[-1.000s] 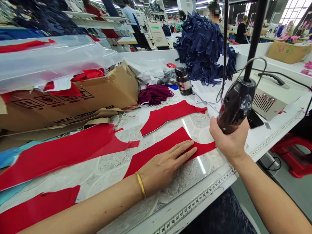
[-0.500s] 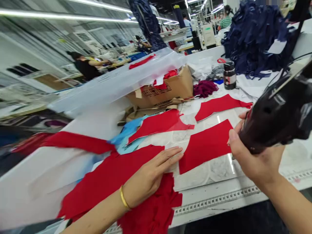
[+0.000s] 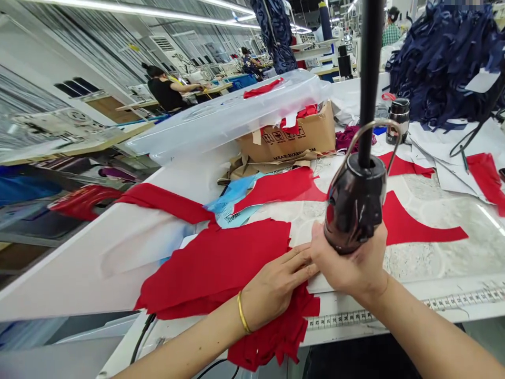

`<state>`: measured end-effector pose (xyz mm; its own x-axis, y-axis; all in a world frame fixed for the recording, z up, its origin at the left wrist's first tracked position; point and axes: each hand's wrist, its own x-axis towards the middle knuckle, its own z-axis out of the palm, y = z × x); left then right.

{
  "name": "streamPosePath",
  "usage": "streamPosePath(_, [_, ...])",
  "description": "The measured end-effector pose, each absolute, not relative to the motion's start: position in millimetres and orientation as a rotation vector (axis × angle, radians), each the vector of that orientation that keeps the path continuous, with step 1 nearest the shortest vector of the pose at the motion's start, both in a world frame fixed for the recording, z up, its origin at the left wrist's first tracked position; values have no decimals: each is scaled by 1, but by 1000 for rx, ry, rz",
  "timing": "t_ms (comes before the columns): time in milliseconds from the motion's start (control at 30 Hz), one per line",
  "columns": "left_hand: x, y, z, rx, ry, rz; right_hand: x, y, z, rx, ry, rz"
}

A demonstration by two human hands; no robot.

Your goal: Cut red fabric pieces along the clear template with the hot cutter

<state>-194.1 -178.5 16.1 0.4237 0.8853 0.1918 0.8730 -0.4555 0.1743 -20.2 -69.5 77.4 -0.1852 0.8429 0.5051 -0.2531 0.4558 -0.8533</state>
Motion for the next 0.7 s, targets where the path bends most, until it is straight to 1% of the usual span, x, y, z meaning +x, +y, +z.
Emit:
streamPosePath(433, [-193,-177,19,2612,1602,445,-31,-72,69,-626,-1392,1165])
streamPosePath(567, [-194,-177,19,2615,1601,427,-35,-71,63,-719,-1367,1143])
streamPosePath(700, [-196,-175,23,2537,1658,468,-33,-70,62,-682,-1342,1124])
